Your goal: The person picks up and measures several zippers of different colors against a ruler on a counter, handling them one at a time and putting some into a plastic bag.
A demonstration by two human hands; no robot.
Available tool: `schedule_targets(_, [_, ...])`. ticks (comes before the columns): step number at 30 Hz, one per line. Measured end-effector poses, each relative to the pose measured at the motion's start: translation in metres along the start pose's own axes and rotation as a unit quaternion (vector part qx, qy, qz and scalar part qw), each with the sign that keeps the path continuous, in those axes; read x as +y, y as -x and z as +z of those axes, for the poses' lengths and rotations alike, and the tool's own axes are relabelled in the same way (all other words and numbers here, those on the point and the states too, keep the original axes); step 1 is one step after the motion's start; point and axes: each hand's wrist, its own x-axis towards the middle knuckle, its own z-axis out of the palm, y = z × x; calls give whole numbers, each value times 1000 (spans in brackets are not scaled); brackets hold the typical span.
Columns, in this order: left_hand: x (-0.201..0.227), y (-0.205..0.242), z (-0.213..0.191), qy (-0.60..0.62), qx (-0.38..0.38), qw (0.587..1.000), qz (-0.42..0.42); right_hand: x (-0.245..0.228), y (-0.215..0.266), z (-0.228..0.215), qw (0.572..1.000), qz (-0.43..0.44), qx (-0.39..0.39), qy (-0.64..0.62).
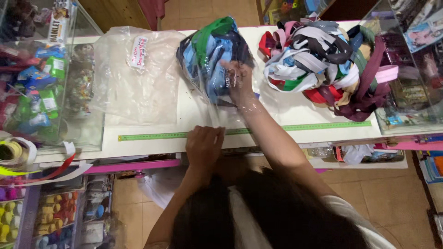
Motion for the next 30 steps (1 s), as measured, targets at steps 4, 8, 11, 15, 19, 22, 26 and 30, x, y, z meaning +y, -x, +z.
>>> schedule_targets(4, [-2, 3, 1, 64, -6, 998, -2, 20, -51, 22, 992, 17, 120, 27])
schedule_targets(8, [-2, -6, -3, 94, -9, 995, 6, 36, -98, 24, 958, 34, 278, 67])
schedule_targets(11, [-6, 0, 1, 99, -9, 995, 11, 105, -125, -34, 629, -166, 14, 760])
schedule_targets(15, [-11, -9, -9, 154, -40, 987, -10, 67, -95, -20, 720, 3, 138, 680])
schedule_targets(19, [-15, -16, -5, 250, -35, 967, -18, 13, -40, -3, 516, -153, -68, 840])
schedule_targets(22, [-3, -14, -3, 254, -3, 967, 32, 8, -5, -25, 558, -301, -81, 769])
schedule_targets(26, [8, 13, 19, 265, -28, 960, 89, 64, 21, -84, 530, -232, -88, 811])
schedule_targets(30, [37, -1, 21, 324, -55, 933, 143, -6, 61, -77, 700, -164, -67, 691])
